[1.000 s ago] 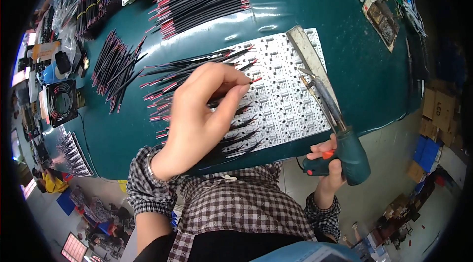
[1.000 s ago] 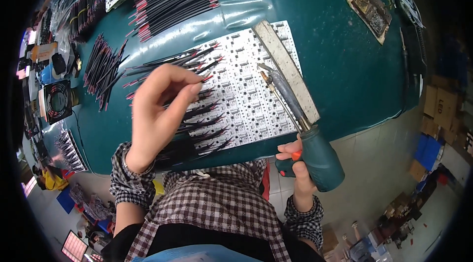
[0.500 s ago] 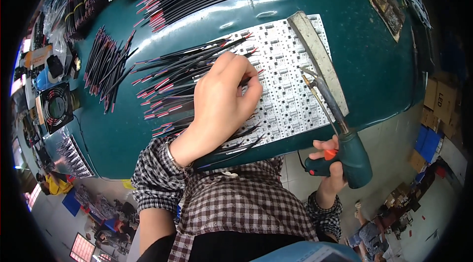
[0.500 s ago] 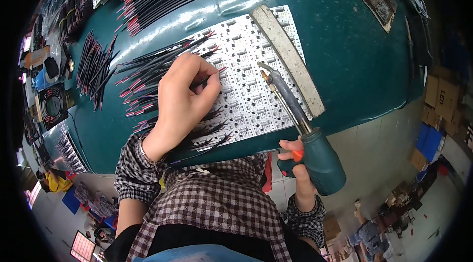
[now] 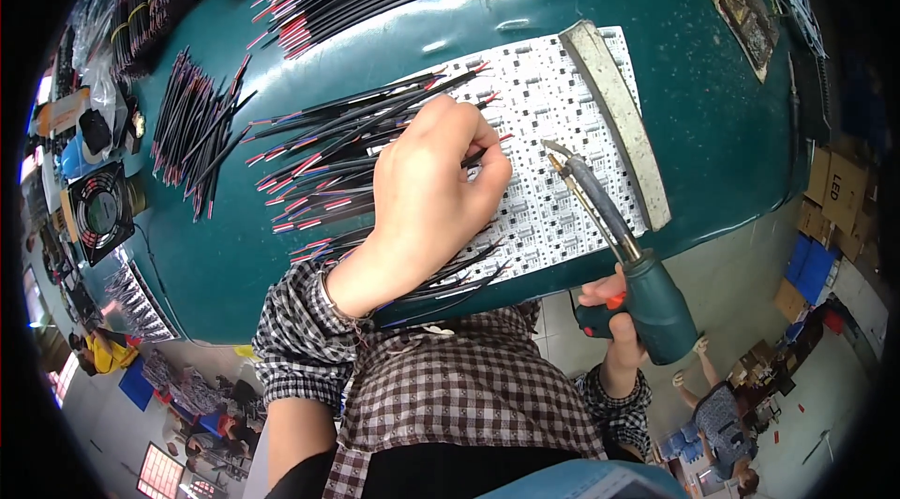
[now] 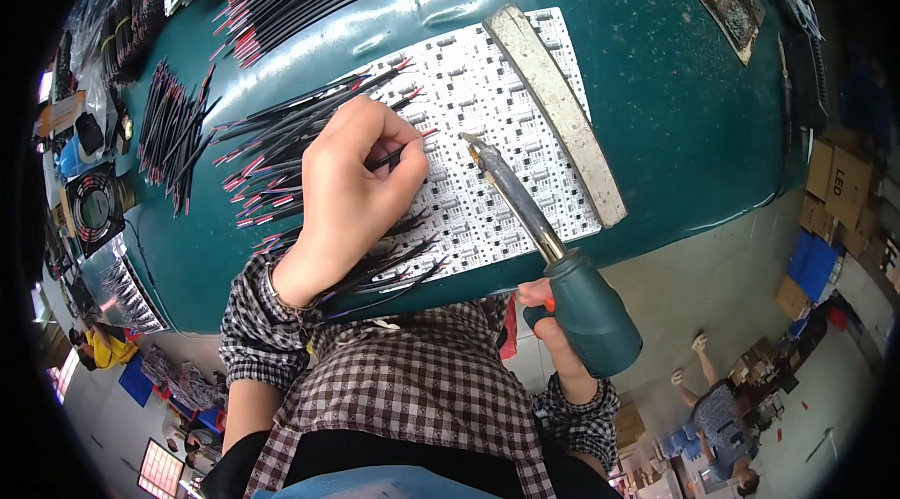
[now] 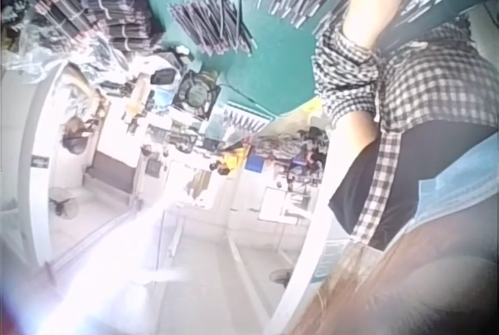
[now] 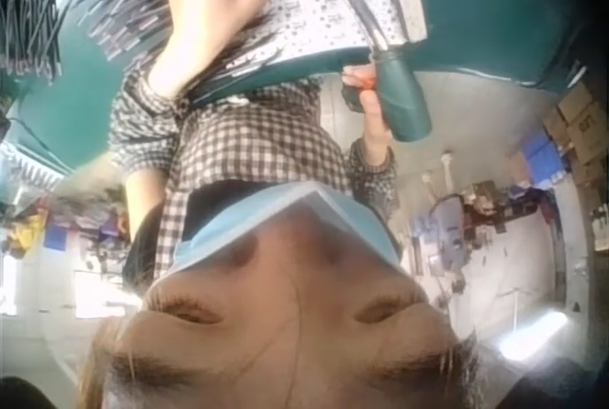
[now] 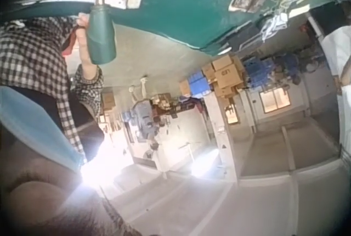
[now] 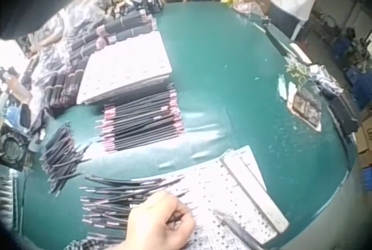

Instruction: The person solders multiple colored wires onto an LED circuit board panel array with a soldering iron.

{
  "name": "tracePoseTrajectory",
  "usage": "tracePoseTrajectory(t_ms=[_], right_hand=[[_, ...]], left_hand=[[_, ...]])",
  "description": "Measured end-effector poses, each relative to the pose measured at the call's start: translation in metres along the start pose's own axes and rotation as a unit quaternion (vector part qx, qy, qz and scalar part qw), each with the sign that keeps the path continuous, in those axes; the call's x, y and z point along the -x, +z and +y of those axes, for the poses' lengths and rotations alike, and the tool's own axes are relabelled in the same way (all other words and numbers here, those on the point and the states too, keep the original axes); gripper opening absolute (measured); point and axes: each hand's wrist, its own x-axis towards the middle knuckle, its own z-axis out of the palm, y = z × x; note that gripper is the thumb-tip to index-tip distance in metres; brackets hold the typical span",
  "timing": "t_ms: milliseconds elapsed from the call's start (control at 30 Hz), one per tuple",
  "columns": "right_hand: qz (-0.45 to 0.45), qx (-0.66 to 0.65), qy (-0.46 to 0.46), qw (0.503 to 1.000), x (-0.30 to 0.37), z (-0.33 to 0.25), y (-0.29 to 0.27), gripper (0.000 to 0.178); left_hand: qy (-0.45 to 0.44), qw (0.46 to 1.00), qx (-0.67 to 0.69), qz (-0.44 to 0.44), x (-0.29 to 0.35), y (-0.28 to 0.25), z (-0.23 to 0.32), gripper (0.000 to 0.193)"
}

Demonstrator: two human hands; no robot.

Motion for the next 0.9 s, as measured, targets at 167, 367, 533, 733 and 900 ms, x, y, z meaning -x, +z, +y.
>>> tracePoseTrajectory(t_ms=[167, 367, 533, 733, 900], right_hand=[[-0.013, -0.025, 0.0, 1.0, 0.0, 0.004, -0.004, 0.05], [-0.009, 0.004, -0.009, 1.0, -0.001, 0.006, -0.005, 0.051], [-0.006, -0.002, 0.004, 1.0, -0.001, 0.007, -0.005, 0.053], [-0.01, 0.014, -0.007, 1.0, -0.001, 0.007, -0.005, 0.053], [-0.012, 0.027, -0.015, 0.999, -0.001, 0.014, -0.008, 0.054]], left_hand=[[-0.001, 1.0, 0.001, -0.001, -0.001, 0.0, 0.0, 0.014], [0.005, 1.0, 0.002, -0.003, -0.002, 0.0, 0.0, 0.014], [-0.005, 1.0, -0.001, -0.006, -0.002, -0.001, 0.001, 0.013], [0.0, 1.0, -0.003, -0.004, -0.002, 0.001, 0.001, 0.013], [0.001, 1.0, -0.001, -0.001, -0.002, 0.0, 0.001, 0.013]])
